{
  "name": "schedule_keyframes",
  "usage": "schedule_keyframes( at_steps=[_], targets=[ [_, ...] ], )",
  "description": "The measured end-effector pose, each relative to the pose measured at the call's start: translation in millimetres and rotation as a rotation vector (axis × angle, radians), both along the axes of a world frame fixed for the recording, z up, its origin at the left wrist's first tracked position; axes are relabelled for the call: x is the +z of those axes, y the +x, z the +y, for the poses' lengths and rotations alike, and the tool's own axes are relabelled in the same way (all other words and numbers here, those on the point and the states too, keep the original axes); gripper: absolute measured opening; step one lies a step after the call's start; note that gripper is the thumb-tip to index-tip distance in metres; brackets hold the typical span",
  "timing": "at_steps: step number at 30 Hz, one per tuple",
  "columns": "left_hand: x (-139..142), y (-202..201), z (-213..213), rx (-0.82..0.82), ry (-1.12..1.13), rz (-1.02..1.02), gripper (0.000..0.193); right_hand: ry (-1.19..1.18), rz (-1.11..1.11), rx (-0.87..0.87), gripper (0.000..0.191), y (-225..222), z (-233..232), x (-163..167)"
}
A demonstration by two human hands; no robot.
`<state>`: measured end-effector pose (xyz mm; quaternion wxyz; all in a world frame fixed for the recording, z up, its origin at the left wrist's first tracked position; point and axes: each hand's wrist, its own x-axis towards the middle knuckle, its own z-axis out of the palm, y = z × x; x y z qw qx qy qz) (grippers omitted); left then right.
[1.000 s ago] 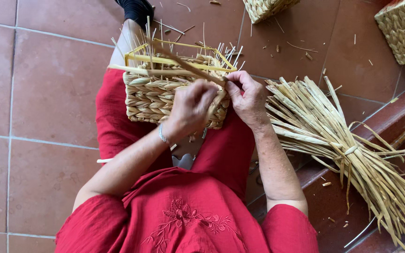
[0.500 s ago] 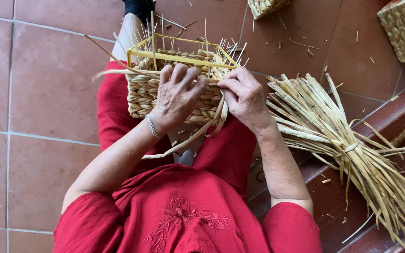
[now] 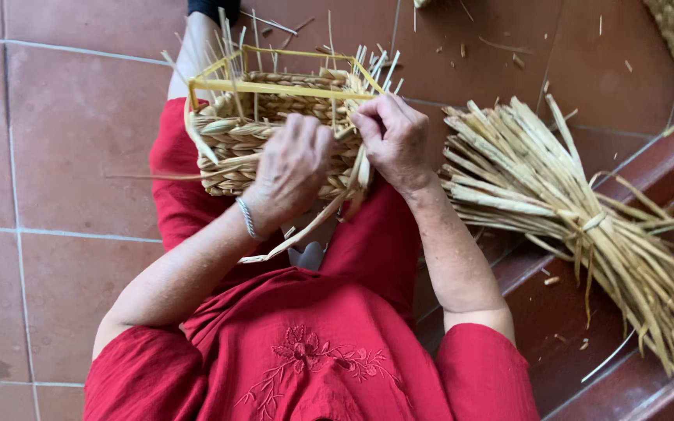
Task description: The person sits on the floor weaving a water hyacinth basket. They use scissors to trim protruding sticks from the woven body, then weave flat strands over and under the upright sticks around the rim, pulling each strand tight by hand and trimming excess ends with scissors.
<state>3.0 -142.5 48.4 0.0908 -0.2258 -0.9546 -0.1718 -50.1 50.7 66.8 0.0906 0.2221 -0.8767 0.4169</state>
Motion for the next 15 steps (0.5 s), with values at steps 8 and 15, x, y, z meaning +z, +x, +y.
schedule_keyframes(
  at_steps=[8,15],
  targets=[
    [15.9,-16.0,-35.1,0.021,0.229,0.069,0.015,-0.767,-0.327,-0.091,0.029,9.7,72.1,-7.7],
    [35.5,-30.0,-64.4,-0.145,0.264,-0.058,0.008,-0.501,-0.489,-0.760,0.013,123.6,235.3,-62.3]
  ],
)
